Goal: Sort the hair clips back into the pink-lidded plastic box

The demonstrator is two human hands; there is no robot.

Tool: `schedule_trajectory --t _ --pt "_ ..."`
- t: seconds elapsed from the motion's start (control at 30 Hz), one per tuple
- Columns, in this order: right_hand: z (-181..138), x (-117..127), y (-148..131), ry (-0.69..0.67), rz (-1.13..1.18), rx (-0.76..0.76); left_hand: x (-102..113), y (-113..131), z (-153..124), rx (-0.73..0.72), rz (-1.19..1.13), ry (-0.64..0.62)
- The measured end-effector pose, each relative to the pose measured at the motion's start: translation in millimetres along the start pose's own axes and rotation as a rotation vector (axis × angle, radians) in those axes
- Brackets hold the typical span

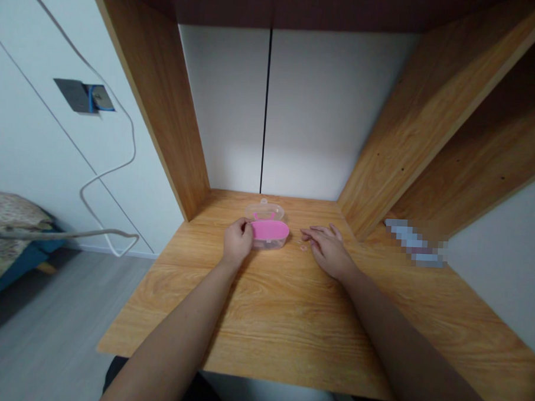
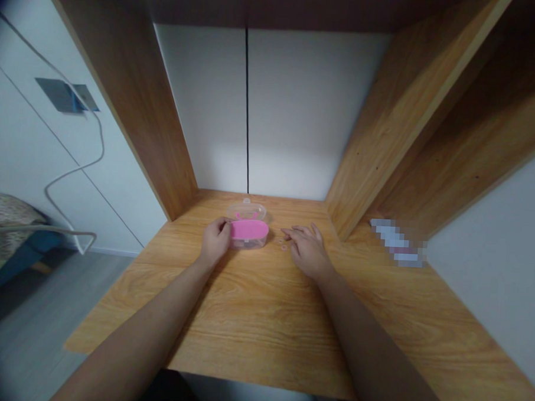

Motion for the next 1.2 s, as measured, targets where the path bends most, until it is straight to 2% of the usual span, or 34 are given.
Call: schedule_trajectory --t 0.17,0.47,0.73,1.03,1.2 --pt "0 7 19 0.146 -0.121 -0.13 0 2 -1 0.003 -0.011 -0.006" --pt "-3 3 55 0.221 -0.234 -0.296 0 2 0 0.012 -0.012 -0.023" --pt "-3 -2 62 0.182 -0.243 -0.26 0 5 -1 -0.01 -0.028 -0.026" --pt "-3 -9 67 0.121 -0.241 -0.324 -1 5 -1 -0.012 -0.034 -0.025" --pt "-2 -4 56 0.125 -0.184 -0.233 -1 4 -1 -0.013 -0.035 -0.023"
Point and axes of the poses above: each hand's wrist, its own z-axis towards the middle knuckle, its own x-axis out of the back of the hand, y = z × x, the point moved 1 cm from there along z, towards the middle knuckle, and after that the axes turned 8 degrees about -x, right-handed, at the moved point
